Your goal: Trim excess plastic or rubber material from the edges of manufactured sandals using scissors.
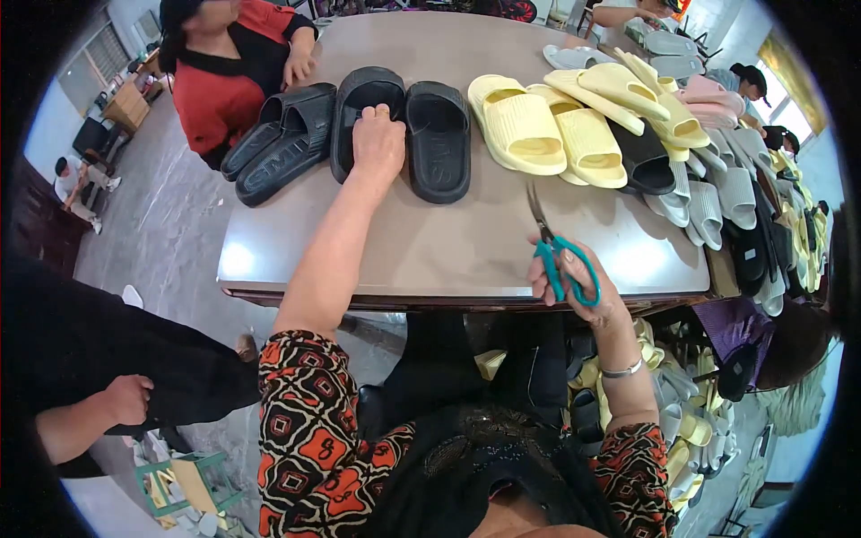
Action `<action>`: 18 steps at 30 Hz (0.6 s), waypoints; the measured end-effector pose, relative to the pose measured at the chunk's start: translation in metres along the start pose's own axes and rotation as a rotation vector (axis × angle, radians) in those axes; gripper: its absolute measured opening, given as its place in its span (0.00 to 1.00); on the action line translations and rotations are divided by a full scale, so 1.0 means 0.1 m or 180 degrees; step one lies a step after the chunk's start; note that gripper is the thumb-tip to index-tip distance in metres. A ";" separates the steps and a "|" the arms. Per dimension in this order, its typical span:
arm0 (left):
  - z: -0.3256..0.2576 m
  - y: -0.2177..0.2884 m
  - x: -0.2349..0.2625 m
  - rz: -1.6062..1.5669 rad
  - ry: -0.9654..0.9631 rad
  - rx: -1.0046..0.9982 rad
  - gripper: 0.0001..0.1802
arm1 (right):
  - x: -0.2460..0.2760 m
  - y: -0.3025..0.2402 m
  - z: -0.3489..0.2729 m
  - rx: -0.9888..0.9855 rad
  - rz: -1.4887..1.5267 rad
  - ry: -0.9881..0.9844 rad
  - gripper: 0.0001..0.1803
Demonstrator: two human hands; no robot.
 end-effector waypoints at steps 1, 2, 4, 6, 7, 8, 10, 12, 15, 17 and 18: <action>-0.01 0.00 0.01 -0.0170 0.0009 0.0026 0.04 | -0.04 0.01 0.05 -0.0021 -0.0018 0.0024 0.35; -0.03 0.00 0.02 -0.0337 0.0014 0.0056 0.05 | -0.08 0.01 0.12 -0.0056 0.0099 -0.0024 0.36; -0.07 0.00 0.09 -0.0535 0.0010 0.0105 0.05 | -0.13 0.00 0.27 -0.0137 0.0335 -0.0129 0.38; -0.14 -0.03 0.26 -0.1136 0.0056 0.0376 0.07 | -0.16 -0.04 0.38 -0.0164 0.0334 -0.0188 0.37; -0.15 -0.08 0.35 -0.1411 0.0089 0.0515 0.08 | -0.21 -0.08 0.45 -0.0147 0.0353 -0.0266 0.37; -0.15 -0.11 0.41 -0.1406 0.0091 0.0541 0.08 | -0.25 -0.11 0.53 -0.0129 0.0374 -0.0345 0.37; -0.13 -0.14 0.47 -0.1852 0.0099 0.0635 0.08 | -0.30 -0.15 0.69 -0.0220 0.0424 -0.0485 0.36; -0.14 -0.16 0.53 -0.2068 0.0111 0.0706 0.09 | -0.35 -0.20 0.86 -0.0357 0.0532 -0.0750 0.35; -0.15 -0.12 0.61 -0.2238 0.0192 0.0541 0.09 | -0.41 -0.32 1.17 -0.0545 0.0489 -0.0804 0.34; -0.15 -0.11 0.64 -0.2310 0.0166 0.0548 0.09 | -0.45 -0.40 1.34 -0.0628 0.0469 -0.0828 0.34; -0.15 -0.10 0.64 -0.2380 0.0135 0.0550 0.08 | -0.47 -0.43 1.43 -0.0719 0.0401 -0.0834 0.34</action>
Point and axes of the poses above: each hand's wrist, its own z-axis towards the middle knuckle, its own x-axis out of the back of the hand, y = z × x, the point moved 4 cm from there along z, towards the middle knuckle, and after that the axes turned 15 degrees about -z, right-handed, at the moved point
